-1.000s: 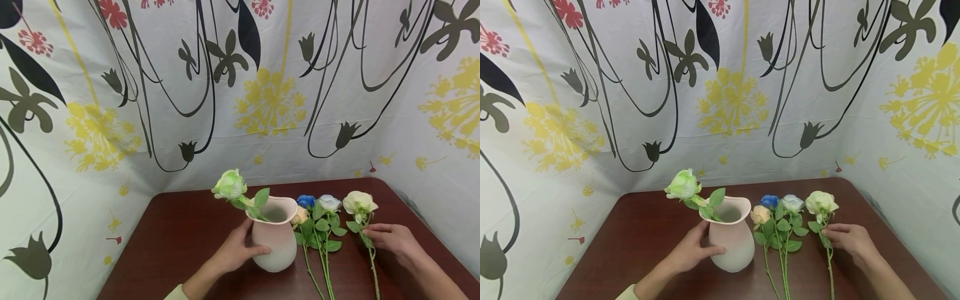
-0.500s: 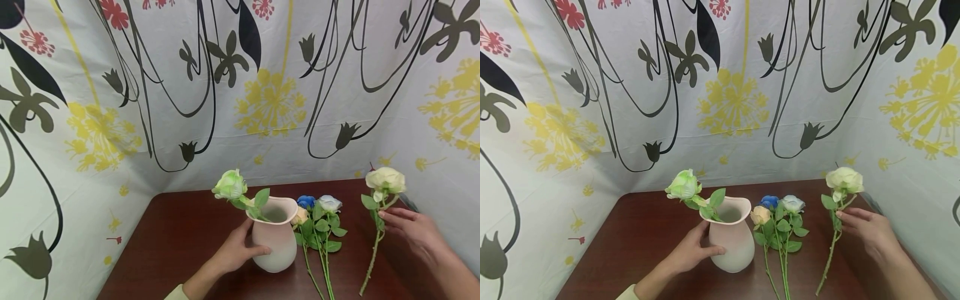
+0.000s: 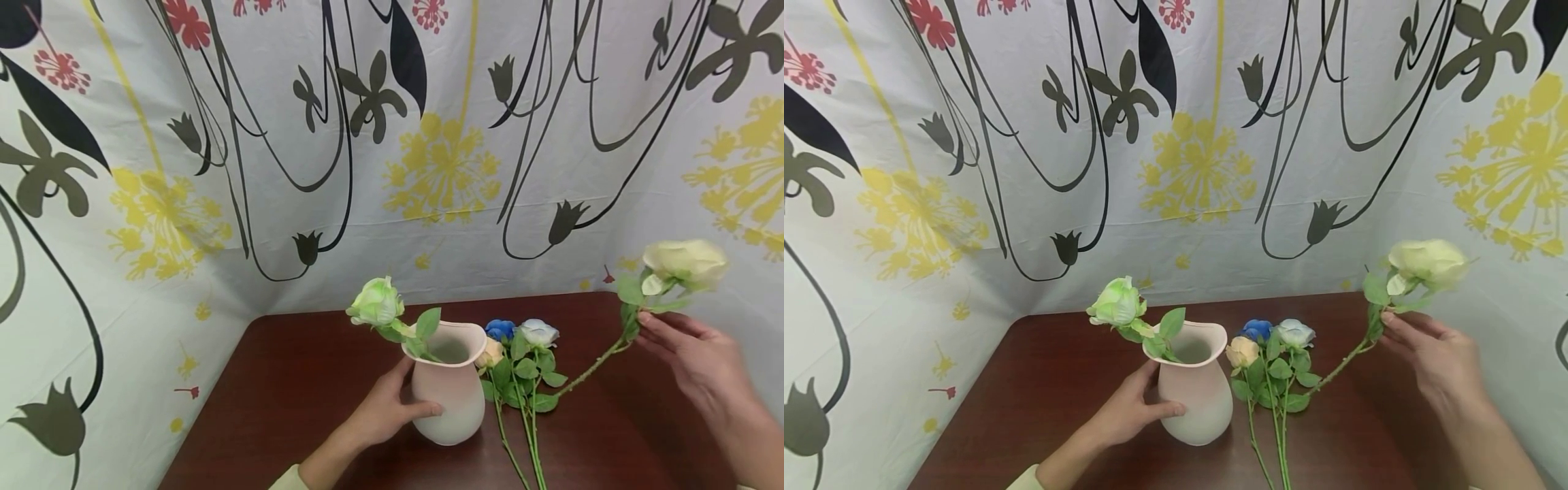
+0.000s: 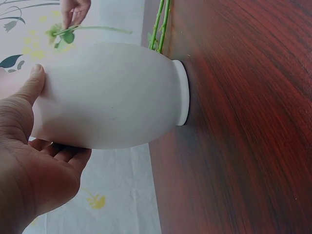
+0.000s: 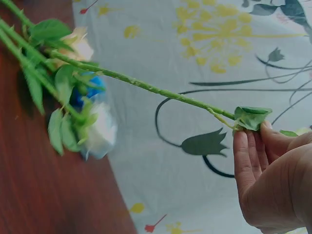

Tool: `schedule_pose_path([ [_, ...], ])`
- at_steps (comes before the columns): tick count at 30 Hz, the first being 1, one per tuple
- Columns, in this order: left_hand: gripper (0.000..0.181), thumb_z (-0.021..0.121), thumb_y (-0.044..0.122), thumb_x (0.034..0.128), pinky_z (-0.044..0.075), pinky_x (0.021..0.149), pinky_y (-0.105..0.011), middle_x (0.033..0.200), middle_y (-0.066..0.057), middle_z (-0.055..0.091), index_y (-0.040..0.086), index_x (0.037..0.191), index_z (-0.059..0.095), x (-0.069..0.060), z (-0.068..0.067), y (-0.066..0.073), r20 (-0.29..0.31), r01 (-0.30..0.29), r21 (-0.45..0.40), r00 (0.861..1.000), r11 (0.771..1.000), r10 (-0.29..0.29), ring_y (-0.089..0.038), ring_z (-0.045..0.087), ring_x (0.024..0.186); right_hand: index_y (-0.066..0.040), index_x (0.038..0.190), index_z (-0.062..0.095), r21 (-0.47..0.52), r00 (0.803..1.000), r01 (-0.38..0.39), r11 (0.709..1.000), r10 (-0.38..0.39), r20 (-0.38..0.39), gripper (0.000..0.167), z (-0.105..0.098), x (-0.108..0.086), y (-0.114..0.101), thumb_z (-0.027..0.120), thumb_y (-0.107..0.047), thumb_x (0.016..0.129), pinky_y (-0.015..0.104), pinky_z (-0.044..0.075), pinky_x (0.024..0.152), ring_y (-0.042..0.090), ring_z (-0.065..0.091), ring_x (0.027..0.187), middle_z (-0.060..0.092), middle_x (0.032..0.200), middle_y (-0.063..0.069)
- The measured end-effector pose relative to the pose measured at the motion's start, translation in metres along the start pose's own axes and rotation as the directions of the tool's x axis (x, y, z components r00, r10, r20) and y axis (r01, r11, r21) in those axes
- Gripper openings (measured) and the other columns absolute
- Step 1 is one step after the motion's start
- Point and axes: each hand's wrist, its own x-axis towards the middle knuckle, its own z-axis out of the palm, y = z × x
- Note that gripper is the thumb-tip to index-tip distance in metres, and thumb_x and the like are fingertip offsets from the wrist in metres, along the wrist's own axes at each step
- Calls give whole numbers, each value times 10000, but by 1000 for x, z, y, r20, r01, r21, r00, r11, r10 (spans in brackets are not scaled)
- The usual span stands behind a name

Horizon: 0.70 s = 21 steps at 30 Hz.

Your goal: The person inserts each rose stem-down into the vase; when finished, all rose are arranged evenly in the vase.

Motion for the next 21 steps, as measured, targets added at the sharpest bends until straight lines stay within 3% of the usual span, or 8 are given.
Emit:
schedule_pose_path([
  [4,934,867,371,919,442,1137,-364,1573,48,507,303,1667,313,0,0,0,-3,1,1,1000,1000,-1,-153,536,1384,-1,915,823,118,999,40,992,-40,-6,160,8,-3,-7,708,96,969,358,641,660,209,790,763,800,884,86],
  [8,936,870,368,916,434,1142,-360,1571,47,509,298,1667,315,0,0,1,-2,-2,1,1000,1000,2,-152,535,1383,31,967,812,256,998,62,965,-66,7,170,15,-6,-15,663,110,988,372,644,677,237,795,809,801,927,114],
  [15,929,871,360,916,429,1147,-360,1569,48,509,302,1663,321,0,0,1,-1,-8,1,1000,1000,8,-149,534,1379,87,1077,760,518,988,24,855,-98,116,254,28,-11,-31,517,153,1040,455,645,767,339,786,909,783,1006,213],
  [21,932,869,357,919,440,1139,-351,1572,64,504,334,1663,308,0,0,-1,1,-11,-6,1000,1000,11,-145,537,1378,84,1161,709,608,986,8,794,-109,130,246,47,-14,-43,506,157,1044,472,635,820,370,768,981,768,1092,222],
])
